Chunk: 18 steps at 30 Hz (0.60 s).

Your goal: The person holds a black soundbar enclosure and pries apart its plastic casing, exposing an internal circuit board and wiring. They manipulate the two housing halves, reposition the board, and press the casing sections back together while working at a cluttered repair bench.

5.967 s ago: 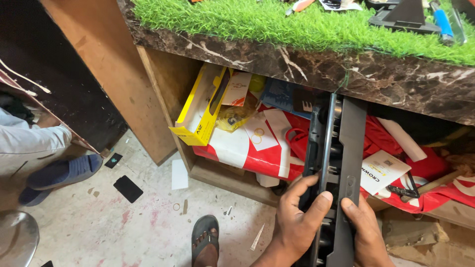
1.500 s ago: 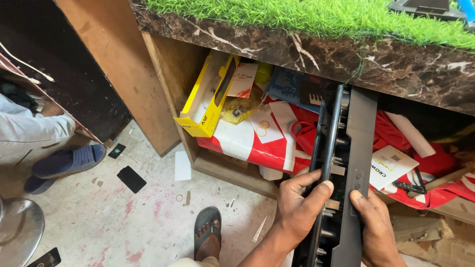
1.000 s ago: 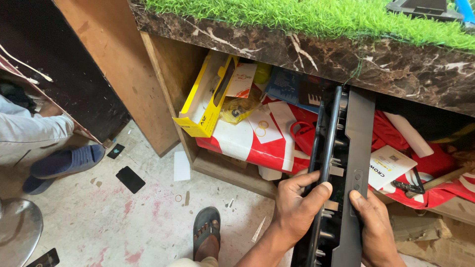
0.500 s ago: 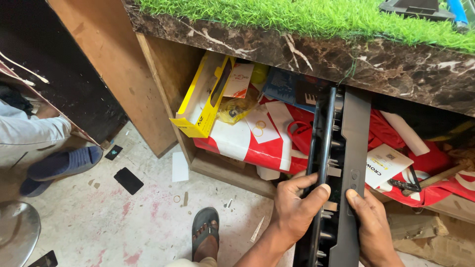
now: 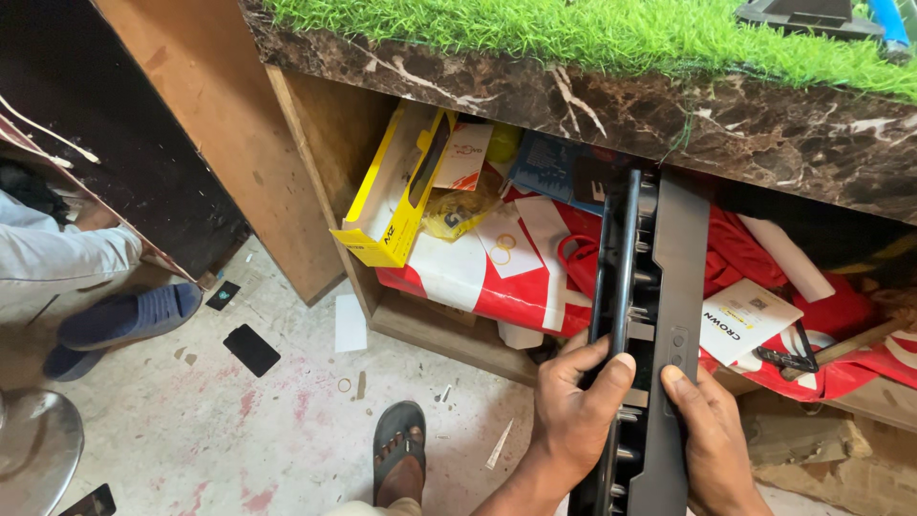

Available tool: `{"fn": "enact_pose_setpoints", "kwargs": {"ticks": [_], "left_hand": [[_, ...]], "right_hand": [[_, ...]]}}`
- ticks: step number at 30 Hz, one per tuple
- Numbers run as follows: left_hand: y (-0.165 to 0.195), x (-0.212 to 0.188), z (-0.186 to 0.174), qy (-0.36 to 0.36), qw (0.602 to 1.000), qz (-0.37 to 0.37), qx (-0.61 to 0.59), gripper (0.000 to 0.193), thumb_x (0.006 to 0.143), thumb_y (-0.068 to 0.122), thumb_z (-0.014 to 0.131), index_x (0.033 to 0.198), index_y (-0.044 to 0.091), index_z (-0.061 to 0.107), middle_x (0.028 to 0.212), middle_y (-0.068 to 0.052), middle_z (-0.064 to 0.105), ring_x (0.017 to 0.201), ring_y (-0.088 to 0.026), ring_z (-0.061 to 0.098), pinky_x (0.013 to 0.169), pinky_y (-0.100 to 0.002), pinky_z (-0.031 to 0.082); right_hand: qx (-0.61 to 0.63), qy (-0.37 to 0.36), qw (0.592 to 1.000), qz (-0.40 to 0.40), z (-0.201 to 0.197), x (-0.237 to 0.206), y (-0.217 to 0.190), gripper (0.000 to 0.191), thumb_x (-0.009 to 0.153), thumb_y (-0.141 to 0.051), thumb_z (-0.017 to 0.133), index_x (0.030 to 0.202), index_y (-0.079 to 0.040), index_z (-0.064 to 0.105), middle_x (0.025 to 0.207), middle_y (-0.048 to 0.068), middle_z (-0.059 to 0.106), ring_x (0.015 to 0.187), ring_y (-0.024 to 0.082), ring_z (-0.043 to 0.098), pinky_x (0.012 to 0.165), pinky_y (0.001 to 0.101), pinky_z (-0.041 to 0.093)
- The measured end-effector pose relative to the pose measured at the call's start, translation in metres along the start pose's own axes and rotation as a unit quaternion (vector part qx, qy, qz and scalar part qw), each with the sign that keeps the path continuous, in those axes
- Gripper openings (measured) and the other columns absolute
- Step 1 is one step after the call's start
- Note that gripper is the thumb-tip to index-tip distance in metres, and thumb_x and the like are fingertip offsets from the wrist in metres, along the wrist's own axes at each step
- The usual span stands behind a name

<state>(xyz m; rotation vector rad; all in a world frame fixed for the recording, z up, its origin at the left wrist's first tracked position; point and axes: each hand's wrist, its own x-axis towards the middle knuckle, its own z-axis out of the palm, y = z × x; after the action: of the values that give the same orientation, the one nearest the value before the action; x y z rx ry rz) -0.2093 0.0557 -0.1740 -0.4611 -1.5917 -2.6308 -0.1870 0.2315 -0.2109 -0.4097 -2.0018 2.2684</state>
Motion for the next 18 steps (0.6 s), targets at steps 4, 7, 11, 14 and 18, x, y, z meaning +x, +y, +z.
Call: {"fn": "enact_pose_setpoints", "kwargs": {"ticks": [4,7,11,14,18], "left_hand": [[0.002,-0.001,-0.002,-0.008,1.000,0.020,0.007,0.035,0.098,0.026,0.062,0.116,-0.001,0.072,0.112,-0.006,0.069,0.102,-0.012,0.065,0.091,-0.028,0.052],[0.005,0.001,-0.005,-0.012,1.000,0.012,-0.002,0.036,0.098,0.027,0.062,0.116,-0.002,0.072,0.113,-0.006,0.070,0.103,-0.013,0.065,0.091,-0.029,0.052],[0.009,0.002,-0.004,0.000,1.000,0.010,0.011,0.035,0.098,0.028,0.063,0.115,-0.002,0.073,0.111,-0.007,0.071,0.102,-0.013,0.065,0.090,-0.029,0.052],[0.013,0.002,-0.003,0.007,1.000,0.002,0.002,0.034,0.099,0.028,0.064,0.113,-0.002,0.074,0.112,-0.007,0.071,0.102,-0.013,0.066,0.090,-0.029,0.052],[0.017,0.005,-0.003,0.012,1.000,-0.003,0.012,0.034,0.099,0.028,0.064,0.111,-0.002,0.074,0.110,-0.007,0.071,0.101,-0.013,0.066,0.089,-0.028,0.052]], "right_hand": [[-0.013,-0.002,1.000,-0.009,0.004,-0.003,-0.001,0.039,0.100,-0.023,0.054,0.128,0.002,0.062,0.101,0.011,0.071,0.083,0.013,0.065,0.074,0.0281,0.051],[-0.015,-0.008,1.000,-0.024,0.009,-0.003,-0.003,0.039,0.100,-0.023,0.054,0.128,0.003,0.062,0.102,0.010,0.071,0.085,0.013,0.065,0.075,0.0278,0.051],[-0.042,-0.007,0.998,-0.043,0.014,-0.005,-0.006,0.039,0.100,-0.023,0.054,0.127,0.004,0.063,0.103,0.010,0.071,0.088,0.013,0.063,0.077,0.0279,0.050],[-0.068,0.000,0.996,-0.056,0.015,-0.006,-0.008,0.039,0.100,-0.024,0.055,0.126,0.004,0.064,0.103,0.009,0.071,0.089,0.013,0.063,0.078,0.0284,0.049],[-0.077,0.006,0.995,-0.059,0.016,-0.004,-0.009,0.040,0.100,-0.024,0.056,0.125,0.005,0.064,0.103,0.010,0.071,0.089,0.013,0.063,0.079,0.0291,0.050]]}}
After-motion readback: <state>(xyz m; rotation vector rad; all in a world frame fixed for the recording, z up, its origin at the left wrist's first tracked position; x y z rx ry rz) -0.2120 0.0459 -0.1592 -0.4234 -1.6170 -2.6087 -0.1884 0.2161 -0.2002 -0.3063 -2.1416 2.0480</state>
